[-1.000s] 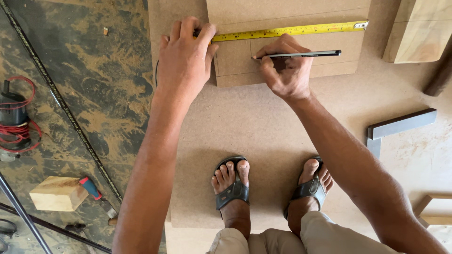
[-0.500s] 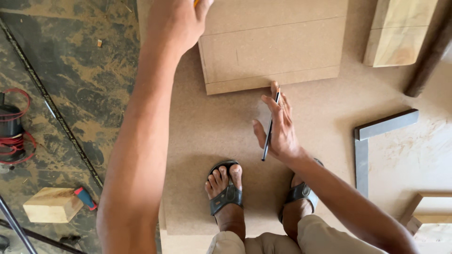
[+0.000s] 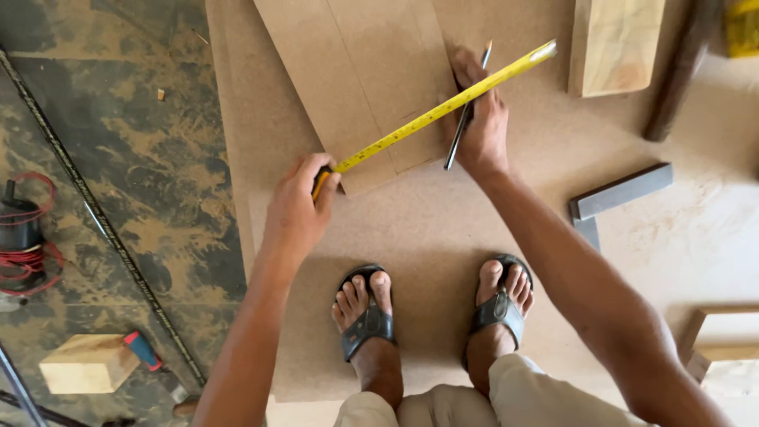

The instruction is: The person measures and marks a wood board using a measuring tape and a pencil. They then align the boards and drive several nails into the wood with a hammer.

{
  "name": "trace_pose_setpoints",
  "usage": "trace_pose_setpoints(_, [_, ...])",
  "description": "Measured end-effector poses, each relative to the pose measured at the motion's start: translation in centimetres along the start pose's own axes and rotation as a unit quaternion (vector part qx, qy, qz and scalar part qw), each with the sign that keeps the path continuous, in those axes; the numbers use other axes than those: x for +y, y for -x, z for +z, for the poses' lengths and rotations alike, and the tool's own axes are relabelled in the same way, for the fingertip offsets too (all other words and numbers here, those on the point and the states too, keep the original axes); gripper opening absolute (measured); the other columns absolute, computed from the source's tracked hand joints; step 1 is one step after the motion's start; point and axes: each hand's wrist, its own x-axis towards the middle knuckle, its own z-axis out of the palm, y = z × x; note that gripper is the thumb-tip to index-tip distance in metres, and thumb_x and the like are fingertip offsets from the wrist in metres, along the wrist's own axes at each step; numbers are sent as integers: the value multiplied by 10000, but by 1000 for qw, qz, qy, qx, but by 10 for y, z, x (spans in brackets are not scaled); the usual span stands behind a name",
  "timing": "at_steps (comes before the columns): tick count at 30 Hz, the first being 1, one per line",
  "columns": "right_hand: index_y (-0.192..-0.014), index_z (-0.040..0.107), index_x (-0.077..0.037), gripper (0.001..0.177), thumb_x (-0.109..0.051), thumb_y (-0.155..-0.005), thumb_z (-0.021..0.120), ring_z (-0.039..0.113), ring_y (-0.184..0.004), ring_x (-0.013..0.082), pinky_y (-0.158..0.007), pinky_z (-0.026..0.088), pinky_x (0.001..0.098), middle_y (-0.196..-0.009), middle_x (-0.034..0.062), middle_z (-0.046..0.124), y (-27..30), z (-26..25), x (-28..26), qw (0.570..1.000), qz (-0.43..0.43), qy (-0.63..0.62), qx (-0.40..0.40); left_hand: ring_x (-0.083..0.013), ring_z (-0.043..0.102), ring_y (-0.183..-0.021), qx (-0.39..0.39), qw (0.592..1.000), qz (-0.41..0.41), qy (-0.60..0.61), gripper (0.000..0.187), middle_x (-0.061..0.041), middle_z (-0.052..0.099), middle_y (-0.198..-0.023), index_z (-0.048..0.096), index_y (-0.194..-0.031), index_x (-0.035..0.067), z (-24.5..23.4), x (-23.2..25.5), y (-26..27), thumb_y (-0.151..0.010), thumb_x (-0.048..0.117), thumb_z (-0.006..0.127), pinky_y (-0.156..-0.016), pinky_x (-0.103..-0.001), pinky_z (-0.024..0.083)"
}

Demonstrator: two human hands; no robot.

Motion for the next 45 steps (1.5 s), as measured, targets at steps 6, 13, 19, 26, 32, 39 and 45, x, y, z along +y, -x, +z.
trace_pose_setpoints(6, [-1429, 448, 8, 505, 60, -981, 674, 657, -1330, 304, -1119, 527, 388, -1401, 225, 648, 34, -18, -8, 995, 84, -42, 15, -380, 658, -984, 14, 984, 12, -177, 173, -131, 678, -1082, 637, -1145, 114, -30, -10, -10, -1017, 222, 680, -773, -512, 515])
trace_pose_setpoints(13, [-1396, 523, -9, 411, 82, -1018, 654, 761, -1146, 240, -1026, 552, 365, -1229, 162, 736, 24, -36, -13, 998, 52, 22, 32, -346, 638, -1070, 44, 971, 33, -234, 201, -95, 674, -1133, 638, -1196, 132, -49, -18, -5, -1023, 207, 709, -840, -514, 488])
trace_pose_setpoints(19, [-1292, 619, -13, 310, 80, -1021, 502, 749, -1061, 234, -959, 575, 351, -1166, 144, 703, 17, -32, -21, 998, 55, -38, 20, -337, 635, -1106, 44, 971, 11, -235, 222, -96, 665, -1187, 639, -1218, 123, -53, -26, 3, -1021, 183, 722, -874, -508, 467])
trace_pose_setpoints(26, [-1157, 716, -21, 388, 75, -848, 502, 651, -897, 283, -800, 547, 360, -1119, 210, 634, 1, -28, -44, 998, -53, 17, -22, -342, 625, -1142, 57, 972, 28, -228, 251, -92, 664, -1212, 639, -1238, 108, -58, -38, 11, -1017, 176, 734, -911, -513, 459])
trace_pose_setpoints(32, [-1151, 596, 66, 298, 26, -886, 465, 648, -806, 122, -727, 551, 261, -969, 97, 688, -20, -16, -40, 974, 3, -200, -108, -346, 614, -1151, 60, 967, 33, -247, 276, -110, 654, -1218, 647, -1256, 92, -58, -41, 8, -1013, 183, 740, -895, -513, 460])
trace_pose_setpoints(39, [-1027, 724, 9, 121, 56, -944, 648, 469, -608, 35, -529, 348, 220, -770, 34, 634, -18, -5, -21, 980, 76, -144, -118, -326, 623, -1144, 49, 968, 22, -245, 257, -93, 660, -1206, 657, -1247, 96, -57, -41, 11, -1020, 186, 738, -897, -500, 463])
trace_pose_setpoints(45, [-1037, 727, -17, 121, 51, -958, 665, 549, -630, 46, -541, 415, 219, -816, 35, 680, -18, -5, -19, 985, 41, -115, -118, -307, 626, -1148, 48, 967, 13, -248, 256, -85, 660, -1212, 664, -1246, 101, -55, -40, 10, -1020, 196, 741, -903, -490, 468])
